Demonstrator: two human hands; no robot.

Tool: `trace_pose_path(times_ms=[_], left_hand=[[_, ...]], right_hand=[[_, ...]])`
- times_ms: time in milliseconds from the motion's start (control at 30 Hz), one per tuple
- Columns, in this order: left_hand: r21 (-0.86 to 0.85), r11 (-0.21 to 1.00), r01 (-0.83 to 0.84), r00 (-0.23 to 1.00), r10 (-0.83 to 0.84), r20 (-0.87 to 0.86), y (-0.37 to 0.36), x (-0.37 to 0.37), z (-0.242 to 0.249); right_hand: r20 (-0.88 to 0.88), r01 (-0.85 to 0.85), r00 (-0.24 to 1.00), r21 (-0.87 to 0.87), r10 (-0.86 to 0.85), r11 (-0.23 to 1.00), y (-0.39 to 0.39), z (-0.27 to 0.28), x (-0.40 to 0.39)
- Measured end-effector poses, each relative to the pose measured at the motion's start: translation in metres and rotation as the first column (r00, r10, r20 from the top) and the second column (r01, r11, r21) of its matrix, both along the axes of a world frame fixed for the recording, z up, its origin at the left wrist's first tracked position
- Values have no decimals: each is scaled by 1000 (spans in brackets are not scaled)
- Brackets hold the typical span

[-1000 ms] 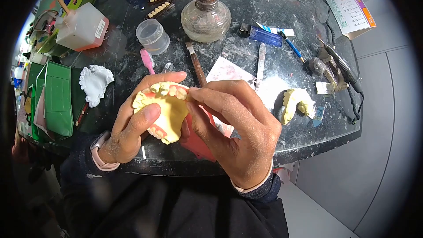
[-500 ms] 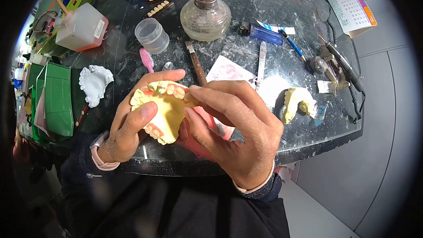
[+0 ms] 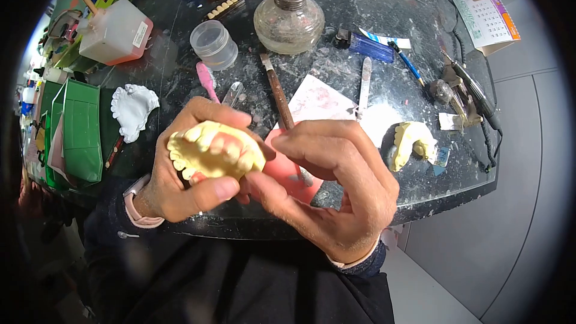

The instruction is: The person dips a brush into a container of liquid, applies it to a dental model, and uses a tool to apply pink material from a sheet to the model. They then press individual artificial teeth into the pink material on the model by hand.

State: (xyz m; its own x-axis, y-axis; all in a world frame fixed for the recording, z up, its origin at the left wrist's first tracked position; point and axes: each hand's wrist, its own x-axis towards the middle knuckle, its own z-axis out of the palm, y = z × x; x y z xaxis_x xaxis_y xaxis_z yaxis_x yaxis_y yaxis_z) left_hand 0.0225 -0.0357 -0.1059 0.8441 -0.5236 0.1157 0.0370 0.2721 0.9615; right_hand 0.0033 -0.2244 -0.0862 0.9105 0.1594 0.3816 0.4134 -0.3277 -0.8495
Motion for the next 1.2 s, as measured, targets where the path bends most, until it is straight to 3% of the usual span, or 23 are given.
trace_pose_path(times_ms=[133, 300, 400, 1200], left_hand=[[115, 993, -14, 941, -26, 338, 3, 8, -6], [-32, 997, 68, 952, -55, 302, 3, 10, -18], [-71, 994, 81, 964, -60, 260, 2, 8, -17], [-105, 992, 68, 963, -37, 267, 1, 9, -20]], right_hand=[[177, -95, 979, -27, 99, 995, -3, -5, 3], [267, -122, 956, -6, 119, 993, 0, -10, 3], [263, -138, 951, -98, 159, 986, -5, -13, 1], [357, -158, 917, -88, 179, 983, -6, -20, 7]])
